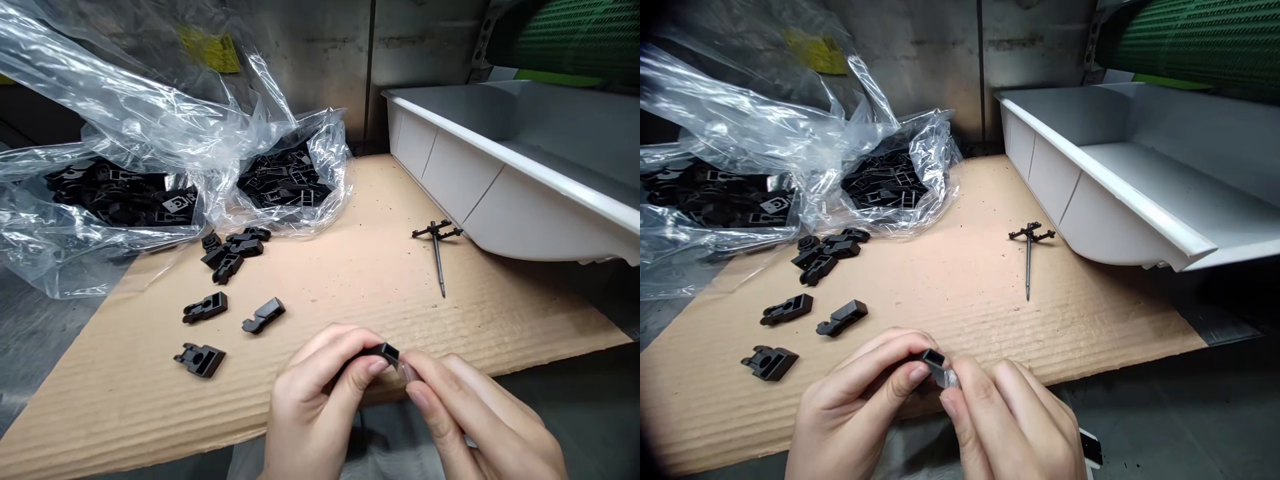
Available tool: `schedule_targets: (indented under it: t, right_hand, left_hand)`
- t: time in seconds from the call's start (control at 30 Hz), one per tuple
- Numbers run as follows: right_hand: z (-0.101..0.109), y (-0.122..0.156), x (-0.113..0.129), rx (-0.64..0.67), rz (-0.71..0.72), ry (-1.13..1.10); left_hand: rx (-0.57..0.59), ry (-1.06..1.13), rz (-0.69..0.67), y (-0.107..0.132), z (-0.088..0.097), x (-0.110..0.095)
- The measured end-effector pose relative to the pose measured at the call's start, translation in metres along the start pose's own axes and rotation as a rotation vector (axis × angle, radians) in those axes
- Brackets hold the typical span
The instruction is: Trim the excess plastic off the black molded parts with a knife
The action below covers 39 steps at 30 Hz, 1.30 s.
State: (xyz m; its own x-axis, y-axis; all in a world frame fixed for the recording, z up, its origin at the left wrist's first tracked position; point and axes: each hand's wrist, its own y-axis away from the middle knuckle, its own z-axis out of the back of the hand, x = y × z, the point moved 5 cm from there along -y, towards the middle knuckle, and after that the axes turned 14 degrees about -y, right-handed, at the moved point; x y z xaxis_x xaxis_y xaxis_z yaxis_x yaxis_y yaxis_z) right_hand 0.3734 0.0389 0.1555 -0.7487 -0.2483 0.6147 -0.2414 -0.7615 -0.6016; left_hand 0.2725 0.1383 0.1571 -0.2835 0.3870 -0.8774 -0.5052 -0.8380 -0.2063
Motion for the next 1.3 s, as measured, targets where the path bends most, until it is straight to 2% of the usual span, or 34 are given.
schedule_targets:
  t: [0.2,0.33,0.5,0.63,0.8,0.97,1.1,1.3]
  right_hand:
    - [0.008,-0.003,-0.011,-0.013,-0.021,0.053]
    - [0.014,-0.003,-0.007,-0.012,-0.063,0.001]
    - [0.007,-0.003,0.001,0.014,-0.061,-0.07]
    - [0.002,-0.004,-0.004,0.066,-0.033,-0.037]
    - [0.009,-0.003,-0.011,0.005,-0.057,0.045]
    - [0.006,0.0,-0.006,0.003,-0.1,-0.06]
    - [0.004,0.0,0.0,0.002,-0.071,-0.047]
    - [0.007,0.0,-0.006,0.002,-0.024,0.069]
  left_hand:
    - [0.054,0.009,-0.017,0.002,-0.001,-0.001]
    - [0.038,0.001,-0.062,0.001,-0.001,-0.001]
    - [0.026,0.014,-0.117,0.0,-0.002,-0.003]
    - [0.019,0.012,-0.126,0.002,0.0,-0.003]
    - [0.036,0.02,-0.126,0.003,0.0,-0.002]
    - [0.031,0.002,-0.135,0.002,-0.002,-0.002]
    - [0.029,-0.009,-0.148,0.001,-0.002,-0.004]
    - [0.025,0.005,-0.148,0.003,-0.001,-0.004]
